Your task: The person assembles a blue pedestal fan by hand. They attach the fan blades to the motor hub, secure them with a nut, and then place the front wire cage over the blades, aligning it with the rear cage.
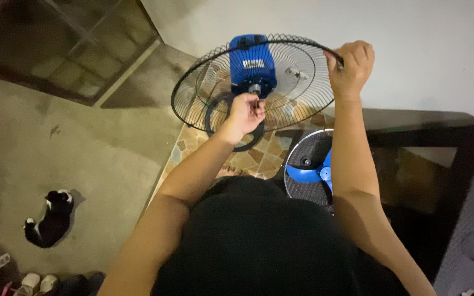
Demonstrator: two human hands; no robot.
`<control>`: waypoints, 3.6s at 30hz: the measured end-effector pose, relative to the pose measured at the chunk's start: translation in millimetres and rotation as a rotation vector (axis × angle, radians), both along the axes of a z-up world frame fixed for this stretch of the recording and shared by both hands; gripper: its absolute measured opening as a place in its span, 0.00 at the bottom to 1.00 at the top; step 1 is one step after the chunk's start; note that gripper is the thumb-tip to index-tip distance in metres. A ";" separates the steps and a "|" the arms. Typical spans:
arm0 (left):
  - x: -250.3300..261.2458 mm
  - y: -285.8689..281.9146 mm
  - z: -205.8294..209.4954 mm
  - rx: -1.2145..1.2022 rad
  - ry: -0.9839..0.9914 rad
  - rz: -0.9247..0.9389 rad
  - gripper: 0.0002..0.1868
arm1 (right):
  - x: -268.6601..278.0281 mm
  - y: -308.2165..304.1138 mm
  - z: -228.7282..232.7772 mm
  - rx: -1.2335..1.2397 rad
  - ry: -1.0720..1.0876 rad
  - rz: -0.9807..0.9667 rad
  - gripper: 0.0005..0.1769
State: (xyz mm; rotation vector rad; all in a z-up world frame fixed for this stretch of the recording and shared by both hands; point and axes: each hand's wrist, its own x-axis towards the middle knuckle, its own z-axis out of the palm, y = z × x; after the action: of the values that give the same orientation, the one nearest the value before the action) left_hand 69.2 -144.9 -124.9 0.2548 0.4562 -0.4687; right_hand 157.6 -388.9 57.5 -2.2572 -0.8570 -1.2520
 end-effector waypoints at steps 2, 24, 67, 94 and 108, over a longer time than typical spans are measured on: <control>-0.6 2.4 -3.4 -0.037 -0.032 0.031 0.09 | -3.7 -0.2 -0.7 -0.008 0.033 -0.012 0.15; -18.7 16.3 -91.5 0.701 -0.203 -0.227 0.15 | -2.2 -0.2 -29.1 0.007 -0.067 -0.165 0.19; -16.5 30.7 -21.8 0.237 -0.219 -0.118 0.07 | -139.1 52.8 82.4 1.434 1.149 1.595 0.31; -16.0 28.0 4.4 0.314 -0.165 -0.114 0.09 | -149.4 79.0 20.4 1.478 1.408 1.053 0.21; -1.7 23.8 -47.9 0.365 -0.125 -0.113 0.07 | -144.1 111.3 -109.6 0.293 0.656 0.149 0.20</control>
State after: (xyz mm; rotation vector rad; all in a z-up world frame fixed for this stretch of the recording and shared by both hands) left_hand 67.5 -121.1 -172.8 0.6615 0.4038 -0.4751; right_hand 13.4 -277.6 -52.1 -2.1072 -0.5334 -0.4679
